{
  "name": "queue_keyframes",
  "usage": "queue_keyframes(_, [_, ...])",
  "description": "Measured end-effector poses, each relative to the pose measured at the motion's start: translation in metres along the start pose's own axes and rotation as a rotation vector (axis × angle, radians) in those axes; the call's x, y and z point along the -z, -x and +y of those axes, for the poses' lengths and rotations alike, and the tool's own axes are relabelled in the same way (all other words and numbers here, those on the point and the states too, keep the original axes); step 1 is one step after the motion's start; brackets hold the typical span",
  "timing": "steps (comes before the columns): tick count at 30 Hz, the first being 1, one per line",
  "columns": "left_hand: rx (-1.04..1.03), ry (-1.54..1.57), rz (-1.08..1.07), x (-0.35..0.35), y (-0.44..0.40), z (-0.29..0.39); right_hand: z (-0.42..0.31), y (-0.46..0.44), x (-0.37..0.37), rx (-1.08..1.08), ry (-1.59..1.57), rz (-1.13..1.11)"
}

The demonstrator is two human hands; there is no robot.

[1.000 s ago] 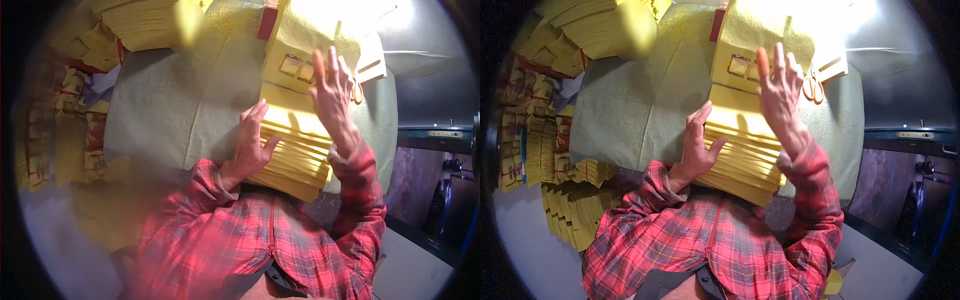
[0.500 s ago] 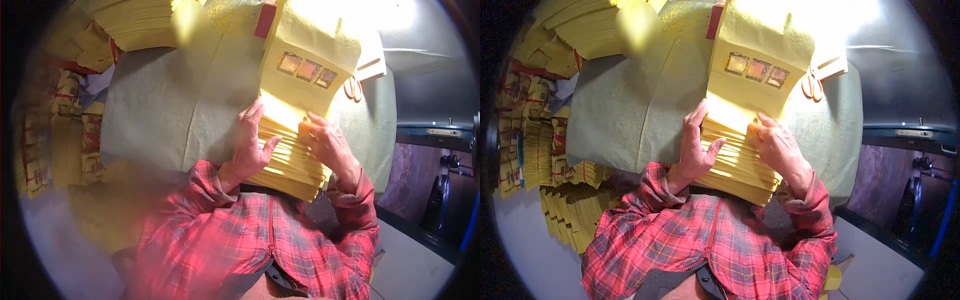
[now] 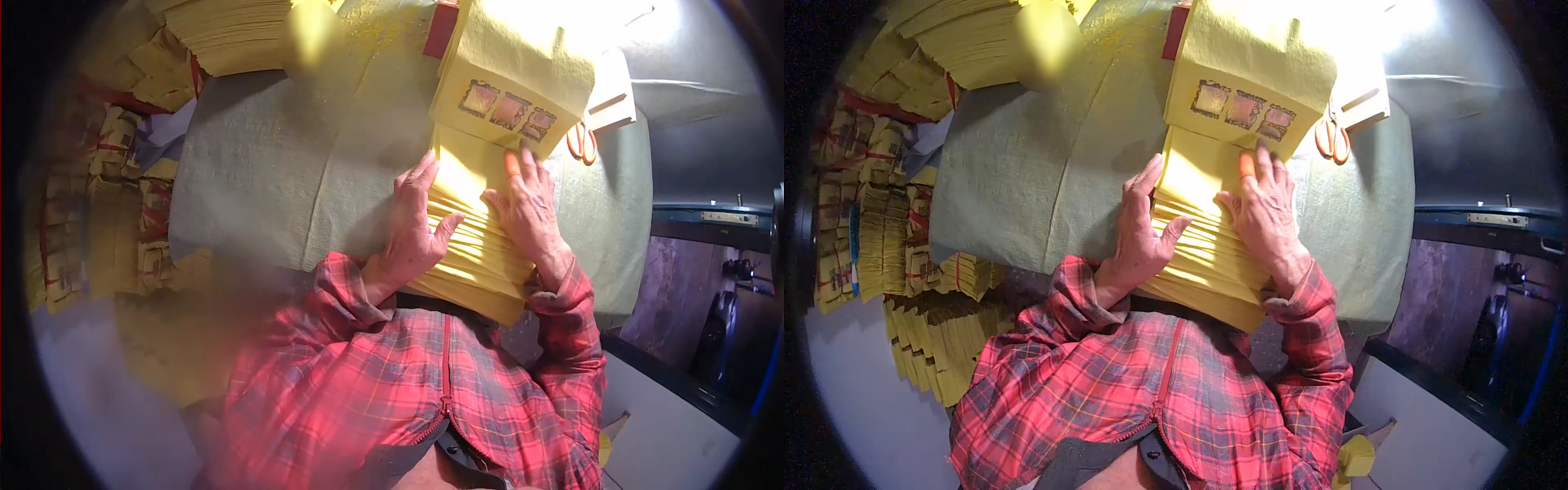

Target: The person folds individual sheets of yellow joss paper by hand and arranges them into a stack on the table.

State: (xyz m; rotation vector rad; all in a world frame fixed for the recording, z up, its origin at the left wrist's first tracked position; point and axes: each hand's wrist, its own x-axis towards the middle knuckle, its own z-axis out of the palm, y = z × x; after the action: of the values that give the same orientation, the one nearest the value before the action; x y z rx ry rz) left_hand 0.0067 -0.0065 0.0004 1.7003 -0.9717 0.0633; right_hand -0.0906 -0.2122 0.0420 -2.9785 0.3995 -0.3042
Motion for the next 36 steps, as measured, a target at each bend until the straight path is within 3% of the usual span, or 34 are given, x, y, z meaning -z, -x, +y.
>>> queue_keyframes(1, [-0.007, -0.006, -0.002, 0.0, 0.0, 0.0, -0.001, 0.001, 0.0, -0.037, 0.025, 0.091])
queue_keyframes(10, [0.03, 0.031, 0.019, 0.001, -0.001, 0.004, 0.004, 0.02, -0.019, 0.0, -0.11, 0.135])
queue_keyframes(14, [0.162, 0.091, 0.005, 0.011, -0.008, 0.008, 0.012, 0.017, -0.008, 0.02, -0.16, 0.2])
queue_keyframes(21, [0.028, -0.006, 0.035, 0.012, -0.036, 0.006, 0.018, 0.017, -0.002, -0.04, -0.2, 0.211])
queue_keyframes(26, [0.056, 0.027, -0.034, 0.005, -0.034, 0.006, 0.029, 0.015, 0.003, 0.026, -0.147, 0.212])
queue_keyframes(29, [0.192, 0.109, -0.068, 0.007, -0.028, 0.0, 0.082, 0.004, 0.054, 0.006, -0.102, 0.379])
queue_keyframes(33, [0.129, 0.054, -0.059, 0.002, -0.026, -0.007, 0.134, -0.018, 0.161, -0.035, 0.023, 0.646])
queue_keyframes(36, [0.164, 0.065, -0.073, 0.003, -0.027, -0.004, 0.129, -0.028, 0.192, -0.073, -0.037, 0.727])
